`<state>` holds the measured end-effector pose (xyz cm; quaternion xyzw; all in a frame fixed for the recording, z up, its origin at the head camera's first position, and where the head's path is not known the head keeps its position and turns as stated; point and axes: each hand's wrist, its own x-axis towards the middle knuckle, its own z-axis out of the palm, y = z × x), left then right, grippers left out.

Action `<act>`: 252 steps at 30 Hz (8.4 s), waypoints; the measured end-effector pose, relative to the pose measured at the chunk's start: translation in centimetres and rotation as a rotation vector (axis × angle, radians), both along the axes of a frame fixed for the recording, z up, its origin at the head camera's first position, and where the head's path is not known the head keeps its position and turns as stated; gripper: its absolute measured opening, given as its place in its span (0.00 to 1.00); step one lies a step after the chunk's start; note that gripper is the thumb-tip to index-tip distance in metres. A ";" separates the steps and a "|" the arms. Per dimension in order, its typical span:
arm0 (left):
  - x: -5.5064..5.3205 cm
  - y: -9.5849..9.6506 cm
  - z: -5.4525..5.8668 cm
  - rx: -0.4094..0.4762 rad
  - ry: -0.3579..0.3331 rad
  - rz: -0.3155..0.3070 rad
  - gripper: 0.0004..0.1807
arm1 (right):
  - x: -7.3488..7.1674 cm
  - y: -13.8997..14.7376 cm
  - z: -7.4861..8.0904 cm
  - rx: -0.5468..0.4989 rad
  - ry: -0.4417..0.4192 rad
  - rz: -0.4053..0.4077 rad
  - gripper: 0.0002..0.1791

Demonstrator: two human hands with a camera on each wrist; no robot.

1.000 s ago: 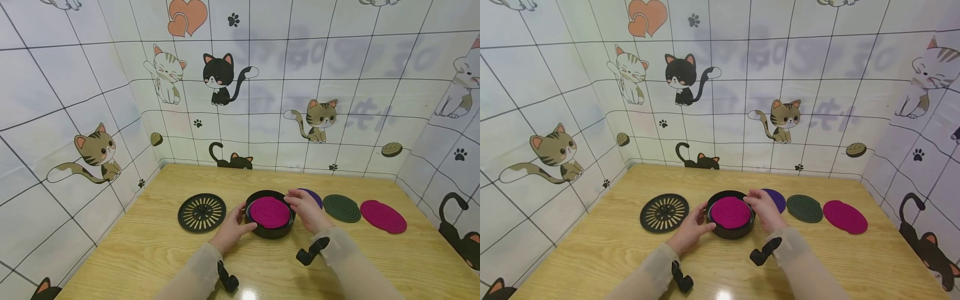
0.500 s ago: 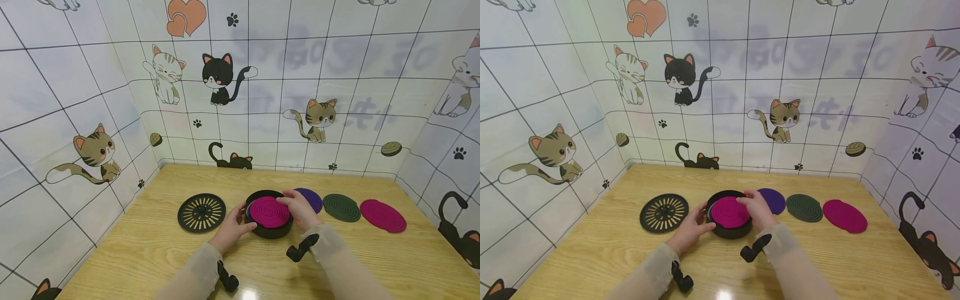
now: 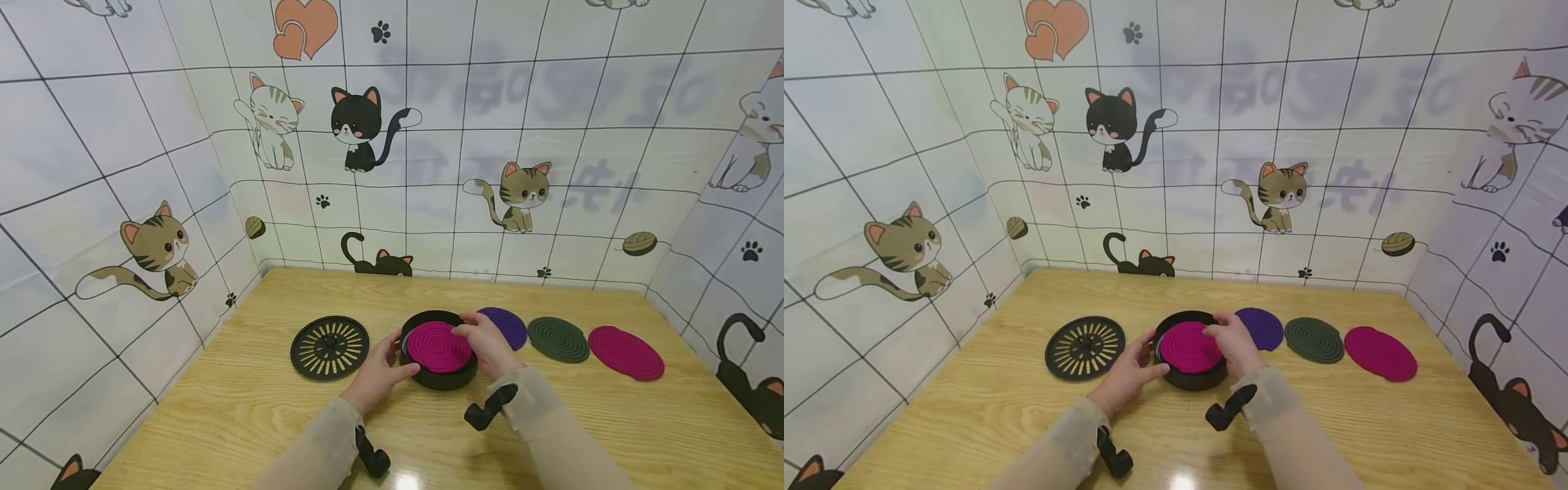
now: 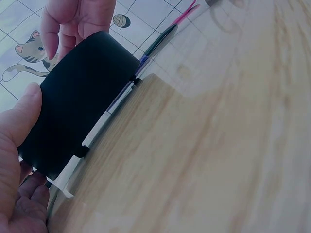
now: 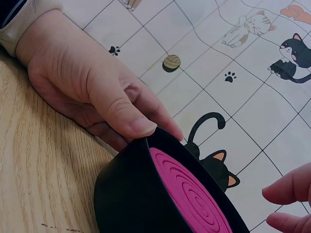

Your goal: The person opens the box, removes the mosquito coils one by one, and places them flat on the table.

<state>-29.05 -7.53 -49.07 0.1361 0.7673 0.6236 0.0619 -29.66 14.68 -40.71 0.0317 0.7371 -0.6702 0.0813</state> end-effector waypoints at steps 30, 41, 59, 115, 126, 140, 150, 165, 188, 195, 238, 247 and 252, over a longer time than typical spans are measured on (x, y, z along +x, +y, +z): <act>-0.2 0.1 0.0 0.027 0.005 -0.004 0.47 | -0.2 -0.6 -1.0 -0.095 0.106 -0.140 0.30; 0.1 0.1 0.1 0.011 0.009 0.002 0.48 | -0.3 -0.7 -1.2 -0.094 0.001 -0.144 0.26; -0.3 0.1 -0.1 0.044 0.016 -0.025 0.47 | -0.2 -0.9 -0.6 -0.220 -0.029 -0.073 0.20; 0.0 -0.1 0.1 0.039 -0.017 -0.008 0.50 | 0.2 2.1 0.1 -0.385 -0.095 -0.048 0.26; 0.0 -0.1 -0.1 0.024 -0.006 0.001 0.49 | 1.5 6.2 0.7 -0.455 -0.107 0.011 0.18; 0.2 0.0 0.0 0.024 0.006 -0.005 0.49 | 3.1 11.9 -0.8 -0.469 -0.112 0.019 0.15; 0.9 0.1 1.1 0.039 0.013 -0.009 0.46 | 3.9 14.7 -1.8 -0.499 -0.135 0.038 0.18; 0.3 0.0 0.2 0.022 0.005 -0.004 0.47 | 4.2 15.8 -4.1 -0.439 -0.234 -0.004 0.16; 0.3 0.0 0.2 0.014 0.003 0.002 0.48 | 3.3 13.5 -4.6 -0.013 -0.254 -0.092 0.35; 0.3 0.0 0.2 0.013 -0.002 0.001 0.48 | 3.1 13.5 -4.6 0.151 -0.196 -0.064 0.29; 0.2 0.0 0.2 0.020 0.009 -0.009 0.47 | 2.7 13.7 -4.0 0.345 -0.094 -0.068 0.30; 0.0 -0.2 -0.2 0.006 0.009 -0.006 0.49 | 2.9 14.6 -4.0 0.301 -0.095 -0.057 0.29; -0.1 -0.2 -0.3 0.010 0.010 -0.007 0.50 | 3.0 15.3 -3.5 0.288 -0.110 -0.066 0.29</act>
